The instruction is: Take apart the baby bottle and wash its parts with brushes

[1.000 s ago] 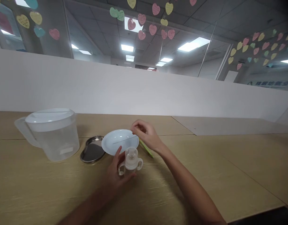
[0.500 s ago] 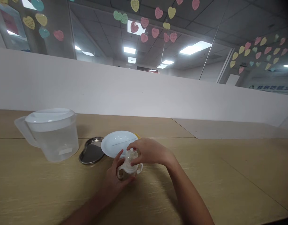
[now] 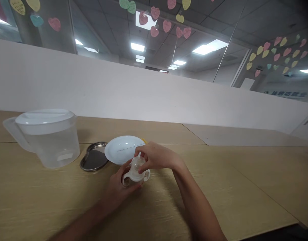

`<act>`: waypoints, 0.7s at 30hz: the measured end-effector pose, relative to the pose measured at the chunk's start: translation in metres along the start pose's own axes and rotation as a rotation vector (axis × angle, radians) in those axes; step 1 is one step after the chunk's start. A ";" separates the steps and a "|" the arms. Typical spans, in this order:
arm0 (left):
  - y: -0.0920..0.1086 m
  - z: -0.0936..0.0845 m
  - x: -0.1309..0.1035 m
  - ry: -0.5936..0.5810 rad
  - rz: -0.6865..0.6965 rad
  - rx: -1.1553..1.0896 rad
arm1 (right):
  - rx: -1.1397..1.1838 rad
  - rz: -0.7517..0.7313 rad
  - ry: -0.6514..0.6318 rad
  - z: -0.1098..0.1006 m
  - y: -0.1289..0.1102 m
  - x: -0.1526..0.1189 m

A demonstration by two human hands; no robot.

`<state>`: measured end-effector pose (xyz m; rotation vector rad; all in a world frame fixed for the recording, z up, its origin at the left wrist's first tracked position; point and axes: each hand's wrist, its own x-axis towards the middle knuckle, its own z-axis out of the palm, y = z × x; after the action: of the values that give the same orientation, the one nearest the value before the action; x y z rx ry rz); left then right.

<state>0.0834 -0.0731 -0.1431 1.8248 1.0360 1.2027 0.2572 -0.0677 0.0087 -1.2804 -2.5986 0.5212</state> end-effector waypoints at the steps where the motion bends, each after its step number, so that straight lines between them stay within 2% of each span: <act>1: 0.002 0.000 0.000 0.005 -0.007 0.003 | 0.012 0.002 -0.007 0.000 0.000 0.000; 8: 0.015 0.000 -0.002 -0.019 -0.047 0.017 | 0.024 0.037 -0.012 0.001 0.000 0.000; 16: 0.005 -0.002 -0.001 -0.053 -0.020 -0.021 | -0.019 0.040 -0.038 -0.003 0.001 -0.007; 21: -0.002 0.000 -0.002 -0.032 -0.039 0.000 | -0.050 0.059 0.028 -0.005 0.007 -0.012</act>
<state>0.0822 -0.0735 -0.1457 1.8097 1.0490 1.1470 0.2712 -0.0727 0.0106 -1.3740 -2.5731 0.4476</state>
